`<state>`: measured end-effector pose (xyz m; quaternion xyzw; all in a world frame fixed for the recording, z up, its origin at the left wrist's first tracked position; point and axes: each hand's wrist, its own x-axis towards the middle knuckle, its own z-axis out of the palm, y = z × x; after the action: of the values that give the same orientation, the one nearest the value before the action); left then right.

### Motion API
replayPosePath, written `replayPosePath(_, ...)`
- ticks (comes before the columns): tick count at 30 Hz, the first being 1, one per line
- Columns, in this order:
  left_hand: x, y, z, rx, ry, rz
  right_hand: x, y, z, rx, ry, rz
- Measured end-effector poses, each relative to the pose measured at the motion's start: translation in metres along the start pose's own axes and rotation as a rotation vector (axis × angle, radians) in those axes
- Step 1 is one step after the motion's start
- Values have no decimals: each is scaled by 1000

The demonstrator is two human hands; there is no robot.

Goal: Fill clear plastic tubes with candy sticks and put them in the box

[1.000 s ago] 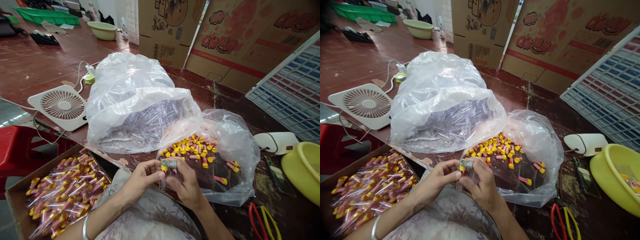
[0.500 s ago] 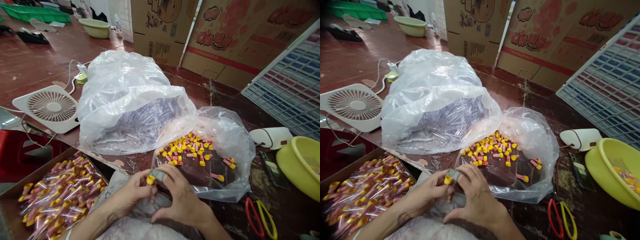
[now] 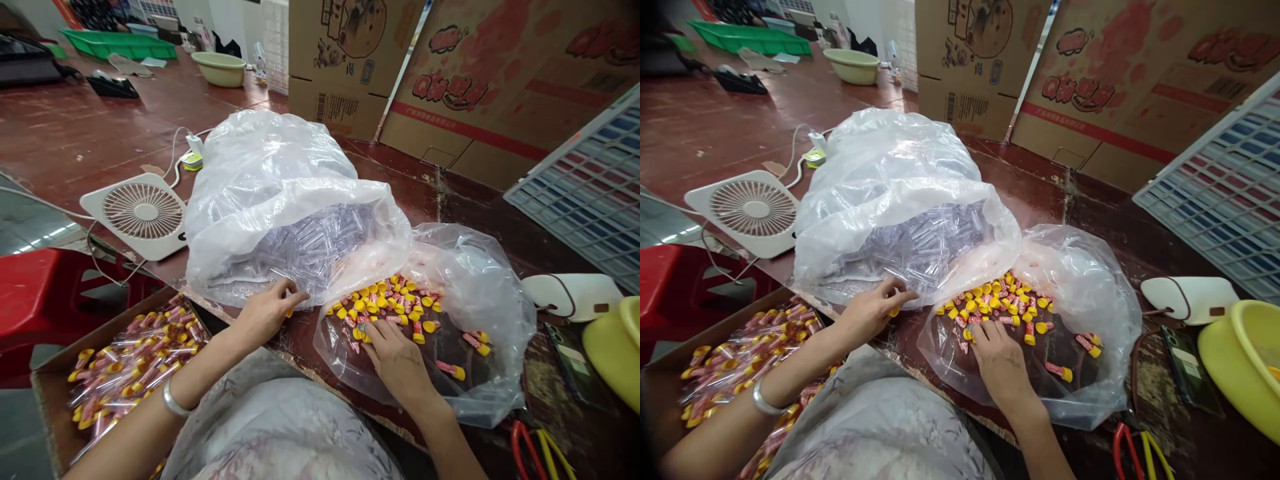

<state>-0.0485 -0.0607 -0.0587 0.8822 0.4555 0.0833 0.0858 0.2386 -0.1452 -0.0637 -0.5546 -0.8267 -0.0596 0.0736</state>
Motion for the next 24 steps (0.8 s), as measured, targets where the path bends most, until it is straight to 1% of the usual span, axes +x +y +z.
replayPosePath(4, 9, 3, 8, 33, 4, 99, -3, 6, 1, -13, 32, 41)
replayPosePath(5, 10, 3, 9, 14, 13, 109, -3, 6, 0, 8, 63, 61)
replayPosePath(7, 12, 4, 7, -83, 60, 131, -1, 5, -5, 95, 177, 124)
replayPosePath(9, 11, 8, 0, -233, 140, 160, 3, -1, -15, 252, 307, 192)
replayPosePath(11, 6, 14, -9, -376, 178, 172, 7, -11, -27, 492, 379, 253)
replayPosePath(13, 0, 24, -18, -502, 135, 151, 13, -24, -38, 759, 384, 303)
replayPosePath(15, -7, 36, -24, -647, 57, 113, 19, -36, -45, 951, 363, 323)
replayPosePath(17, -13, 47, -28, -819, -12, 51, 23, -45, -47, 1039, 350, 296)
replayPosePath(19, -17, 56, -30, -1010, -67, -36, 27, -51, -46, 1029, 339, 229)
replayPosePath(21, -19, 62, -29, -1209, -105, -122, 28, -53, -46, 940, 312, 102)
replayPosePath(24, -20, 69, -23, -1463, -164, -245, 27, -54, -44, 721, 273, -112)
